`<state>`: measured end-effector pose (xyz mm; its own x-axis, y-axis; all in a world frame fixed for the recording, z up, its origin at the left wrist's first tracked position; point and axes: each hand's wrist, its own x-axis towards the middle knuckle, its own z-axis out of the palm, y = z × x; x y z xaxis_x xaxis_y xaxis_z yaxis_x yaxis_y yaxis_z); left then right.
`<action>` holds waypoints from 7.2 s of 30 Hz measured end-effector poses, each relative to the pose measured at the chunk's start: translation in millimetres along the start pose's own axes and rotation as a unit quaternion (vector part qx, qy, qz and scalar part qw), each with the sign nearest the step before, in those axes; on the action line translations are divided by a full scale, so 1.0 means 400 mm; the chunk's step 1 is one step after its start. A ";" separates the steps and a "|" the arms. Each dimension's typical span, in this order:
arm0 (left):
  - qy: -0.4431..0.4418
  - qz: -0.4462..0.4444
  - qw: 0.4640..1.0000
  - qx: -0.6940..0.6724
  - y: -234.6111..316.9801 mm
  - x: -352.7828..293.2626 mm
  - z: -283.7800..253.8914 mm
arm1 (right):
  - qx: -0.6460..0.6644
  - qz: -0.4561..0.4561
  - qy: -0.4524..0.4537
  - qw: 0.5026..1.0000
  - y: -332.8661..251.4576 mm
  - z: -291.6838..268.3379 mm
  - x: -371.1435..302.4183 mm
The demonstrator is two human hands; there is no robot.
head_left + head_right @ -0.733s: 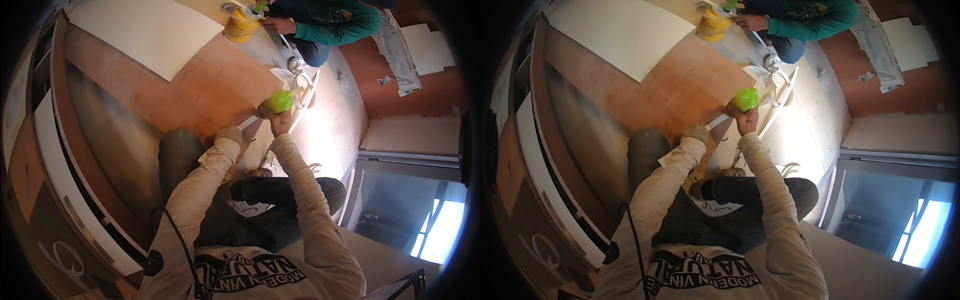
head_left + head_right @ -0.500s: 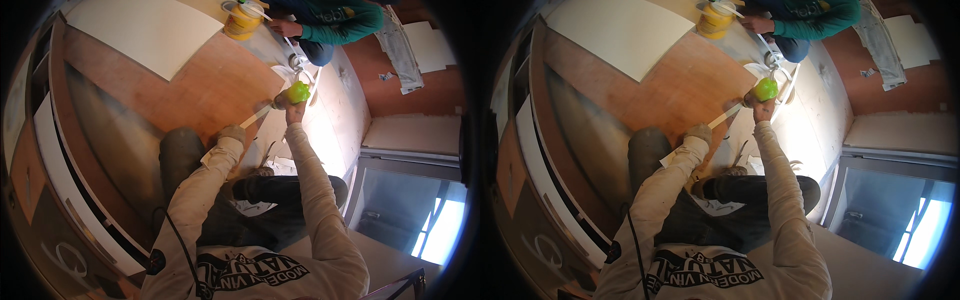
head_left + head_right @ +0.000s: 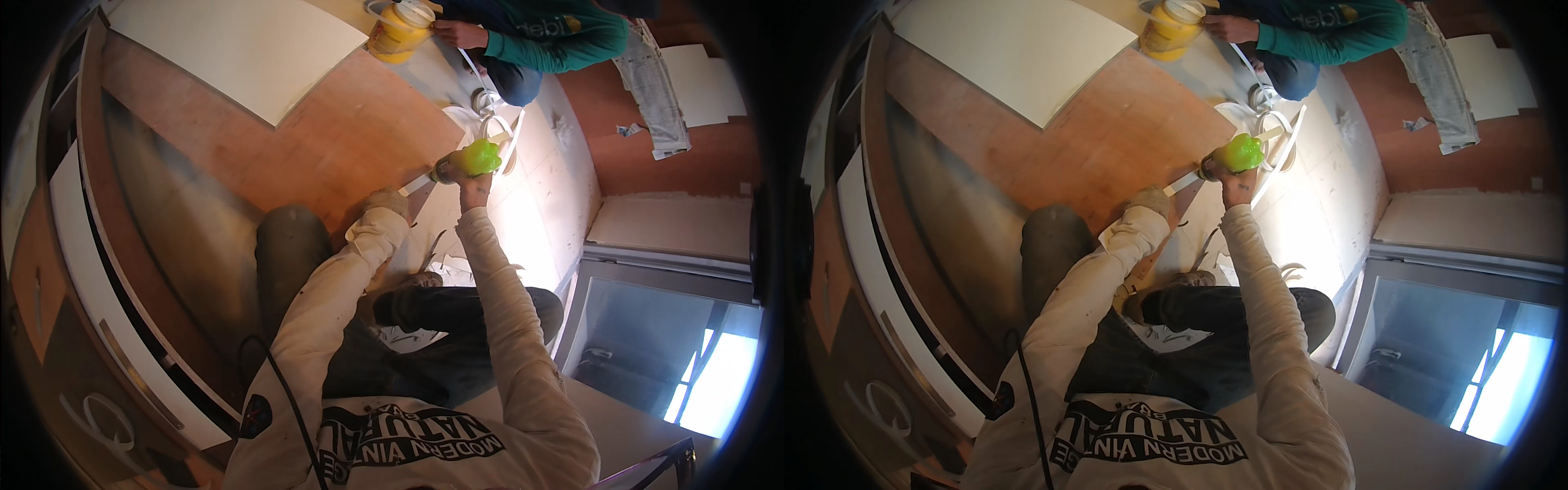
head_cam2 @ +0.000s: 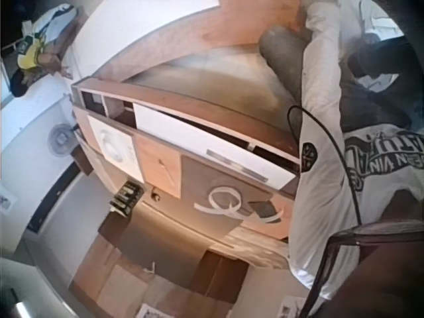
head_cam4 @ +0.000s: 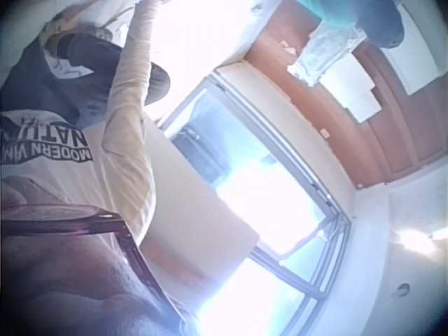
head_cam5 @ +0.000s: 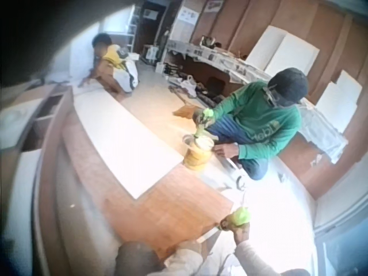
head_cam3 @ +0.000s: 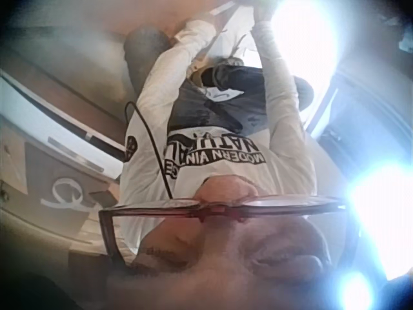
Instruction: The person sits on the floor and applies glue from a green bottle to a long white strip of material. They then press the strip onto a wooden board. Another person is visible in the background working on similar materials.
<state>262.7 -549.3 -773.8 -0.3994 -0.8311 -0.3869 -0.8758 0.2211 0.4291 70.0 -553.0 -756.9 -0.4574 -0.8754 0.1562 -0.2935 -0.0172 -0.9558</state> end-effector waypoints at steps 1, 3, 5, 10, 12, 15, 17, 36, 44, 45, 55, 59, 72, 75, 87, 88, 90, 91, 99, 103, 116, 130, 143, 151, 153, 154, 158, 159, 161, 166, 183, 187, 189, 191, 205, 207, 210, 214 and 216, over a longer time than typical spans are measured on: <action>-0.033 0.008 0.999 0.019 -0.023 -0.012 -0.007 | -0.010 0.001 0.001 1.000 0.002 -0.004 0.005; -0.100 0.022 0.993 0.055 -0.069 -0.031 -0.011 | -0.006 0.016 0.006 1.000 -0.009 0.001 0.001; -0.076 0.012 0.995 0.066 -0.068 -0.033 0.016 | 0.004 0.019 -0.008 1.000 -0.021 0.014 -0.009; -0.044 0.046 0.996 0.062 -0.064 -0.027 0.041 | -0.003 0.014 -0.060 0.998 -0.028 0.053 -0.060; -0.035 0.047 0.996 0.065 -0.032 -0.030 0.025 | 0.006 0.008 -0.051 0.999 -0.014 0.022 -0.026; 0.000 0.039 0.997 0.068 0.006 0.004 0.081 | -0.029 0.027 -0.005 0.999 0.047 -0.054 0.059; -0.019 0.059 0.996 0.068 0.019 0.021 0.082 | -0.017 0.033 0.001 0.999 0.089 -0.091 0.066; -0.019 0.034 0.996 0.085 -0.023 -0.026 0.101 | -0.014 0.009 -0.009 1.000 0.046 -0.033 0.039; -0.044 0.033 0.995 0.083 -0.021 -0.018 0.109 | -0.012 0.038 -0.131 0.991 -0.048 0.020 -0.083; -0.047 0.032 0.995 0.083 -0.023 -0.019 0.101 | -0.001 0.038 -0.132 0.990 -0.068 0.027 -0.096; -0.012 0.082 0.993 0.087 0.000 0.006 0.124 | -0.001 0.018 0.003 1.000 -0.006 -0.047 -0.003; -0.004 0.061 0.993 0.102 0.005 0.042 0.200 | 0.005 0.029 -0.024 0.999 -0.008 -0.057 -0.029; -0.188 0.033 0.977 0.096 -0.048 -0.102 -0.062 | -0.009 0.019 -0.034 0.999 -0.020 -0.032 -0.032; -0.170 0.004 0.984 0.059 -0.089 -0.081 -0.017 | 0.009 0.030 -0.054 0.998 -0.065 0.001 -0.043; -0.002 0.027 0.999 0.044 -0.029 -0.043 0.068 | -0.028 -0.008 -0.056 0.998 -0.012 -0.006 -0.047; -0.011 0.028 0.998 0.064 -0.032 -0.047 0.077 | -0.032 -0.018 -0.041 0.998 -0.005 -0.012 -0.041; -0.038 0.030 0.993 0.110 -0.058 -0.072 0.070 | -0.018 0.014 -0.056 0.998 -0.012 -0.013 -0.043; -0.047 0.038 0.992 0.107 -0.072 -0.075 0.070 | -0.010 0.030 -0.063 0.998 -0.015 -0.011 -0.045; -0.086 0.008 0.994 0.060 -0.049 -0.105 -0.018 | -0.066 -0.013 -0.097 0.993 -0.026 0.021 -0.079; -0.054 0.040 0.993 0.098 -0.049 -0.073 0.066 | -0.079 -0.011 -0.020 0.997 -0.002 -0.029 0.004; -0.068 0.035 0.993 0.092 -0.055 -0.058 0.093 | -0.032 0.011 -0.104 0.994 -0.066 0.023 -0.092; -0.086 0.033 0.995 0.051 -0.066 -0.111 0.002 | -0.081 -0.010 -0.116 0.990 -0.053 0.035 -0.112; -0.105 0.041 0.990 0.089 -0.058 -0.090 0.015 | -0.095 0.012 -0.127 0.987 -0.047 0.036 -0.143; -0.099 0.040 0.991 0.079 -0.054 -0.104 -0.004 | 0.033 0.030 -0.054 0.998 -0.067 0.029 -0.094; -0.102 0.023 0.992 0.074 -0.051 -0.101 -0.003 | 0.034 0.024 -0.050 0.998 -0.069 0.037 -0.098; -0.109 0.023 0.990 0.085 -0.049 -0.101 -0.001 | 0.017 0.019 -0.048 0.999 -0.064 0.040 -0.100; -0.149 -0.010 0.982 0.119 -0.061 -0.134 -0.014 | 0.018 0.025 -0.042 0.999 -0.048 0.036 -0.090; -0.163 -0.026 0.979 0.123 -0.064 -0.147 -0.023 | 0.017 0.053 -0.047 0.997 -0.044 0.031 -0.089; -0.178 -0.028 0.976 0.118 -0.063 -0.145 -0.014 | 0.015 0.108 -0.055 0.993 -0.035 0.018 -0.091; -0.111 -0.043 0.991 0.057 -0.068 -0.116 0.047 | -0.011 0.061 -0.093 0.994 -0.016 0.042 -0.150; -0.019 -0.004 0.997 0.080 -0.057 -0.083 0.104 | -0.004 0.063 -0.098 0.993 -0.050 0.063 -0.137; -0.135 -0.085 0.987 0.030 -0.076 -0.097 0.043 | 0.022 0.089 -0.051 0.995 -0.034 0.009 -0.078; -0.177 -0.088 0.980 0.037 -0.067 -0.113 0.003 | 0.018 0.080 -0.022 0.996 -0.030 -0.003 -0.062; -0.198 -0.050 0.977 0.065 -0.065 -0.127 -0.028 | 0.021 0.077 -0.024 0.997 -0.032 -0.006 -0.056; -0.198 -0.032 0.973 0.117 -0.075 -0.117 -0.002 | -0.004 0.068 -0.032 0.997 -0.083 0.038 -0.127; -0.216 -0.046 0.968 0.116 -0.065 -0.126 -0.024 | 0.039 0.091 -0.053 0.994 -0.112 0.045 -0.155; -0.176 -0.043 0.977 0.111 -0.084 -0.107 0.017 | -0.004 0.085 -0.107 0.991 -0.087 0.086 -0.214; -0.141 0.020 0.986 0.083 -0.102 -0.086 0.059 | 0.006 0.086 -0.135 0.987 -0.050 0.076 -0.201; -0.087 0.043 0.993 0.067 -0.093 -0.072 0.052 | 0.000 0.090 -0.111 0.990 -0.053 0.054 -0.172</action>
<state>301.4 -522.9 -795.5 -0.5045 -0.7085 -0.4935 -0.8601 0.3622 0.3592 125.8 -502.8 -752.8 -0.3064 -0.9489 -0.0754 -0.2233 0.1487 -0.9633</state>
